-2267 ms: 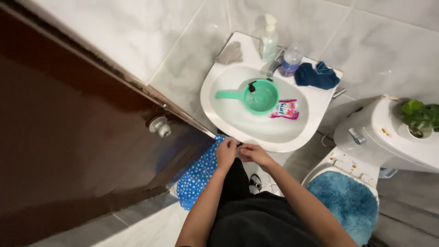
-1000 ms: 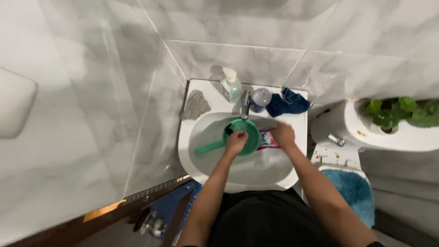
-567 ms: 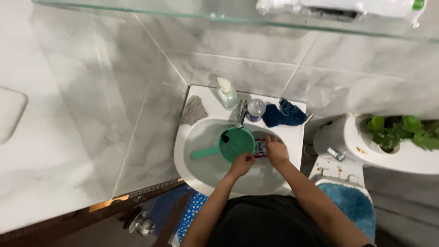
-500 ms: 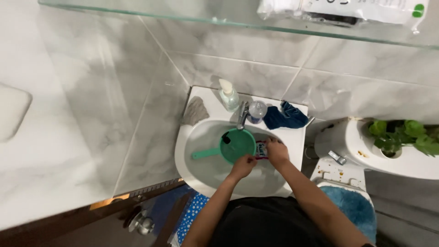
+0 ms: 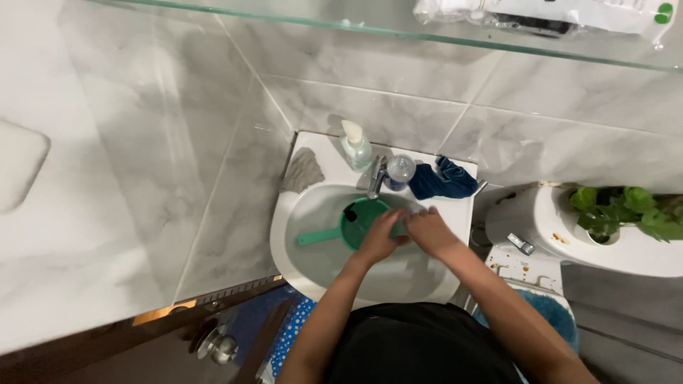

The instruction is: The person cleans the bathroom floor by scooping water from a green mug and pouring it onto the tiles. They then return to the sink, fill the mug with water, and add liquid soap and detergent powder from a packet into the mug.

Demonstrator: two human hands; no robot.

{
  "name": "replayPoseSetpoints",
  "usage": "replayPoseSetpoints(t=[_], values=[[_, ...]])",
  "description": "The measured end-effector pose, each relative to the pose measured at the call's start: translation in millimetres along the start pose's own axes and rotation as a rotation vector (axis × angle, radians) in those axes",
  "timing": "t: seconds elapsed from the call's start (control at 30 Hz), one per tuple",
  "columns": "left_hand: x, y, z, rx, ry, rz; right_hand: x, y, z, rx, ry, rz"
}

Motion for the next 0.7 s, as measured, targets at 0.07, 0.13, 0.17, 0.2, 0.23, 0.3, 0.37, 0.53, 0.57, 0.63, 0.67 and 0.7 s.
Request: replayPoseSetpoints(t=[0.07, 0.13, 0.17, 0.2, 0.23, 0.3, 0.37, 0.53, 0.57, 0.63, 0.67, 0.7], values=[[4.5, -12.7, 2.3, -0.032, 0.0, -0.072, -19.5, 3.1, 59.4, -0.037, -0.014, 0.014], [6.4, -19.8, 1.1, -0.062, -0.005, -0.142, -33.3, 5.0, 99.6, -0.075, -0.03, 0.033], [8.4, -10.3, -3.0, -0.093, 0.008, -0.074, -37.5, 2.1, 110.5, -0.084, -0.043, 0.022], [10.5, -1.1, -7.1, -0.124, 0.02, -0.008, -41.6, -1.2, 121.7, -0.093, -0.057, 0.01], [13.0, 0.6, -9.8, -0.124, 0.021, -0.012, -40.8, -7.1, 113.9, -0.096, -0.057, 0.006], [10.5, 13.4, 0.9, -0.165, -0.168, 0.058, -52.0, -25.8, 123.1, -0.012, -0.338, -0.056], [7.3, 28.4, 6.8, -0.238, -0.263, 0.079, -79.5, -31.5, 150.7, 0.231, -0.521, -0.097], [-0.1, 20.7, 32.5, -0.533, -0.455, 0.104, -104.2, -59.7, 91.2, 1.029, -0.863, -0.267], [-2.7, 1.3, 40.1, -0.619, -0.473, 0.089, -87.5, -52.8, 65.2, 1.275, -0.735, -0.263], [-1.1, -18.8, 45.1, -0.706, -0.491, 0.07, -64.9, -39.6, 29.8, 1.511, -0.594, -0.252], [2.5, -14.5, 37.3, -0.759, -0.465, 0.113, -56.9, -37.1, 8.4, 1.683, -0.563, -0.279], [6.0, -10.2, 29.0, -0.812, -0.439, 0.156, -48.9, -33.0, -13.2, 1.854, -0.528, -0.307]])
Point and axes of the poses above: each hand's wrist, its own x-axis towards the middle knuckle, its own z-axis out of the back of the hand, y = z × x, the point moved 10 cm from there along x, towards the middle knuckle, and after that the axes turned 13 degrees about y, right-handed, at the moved point
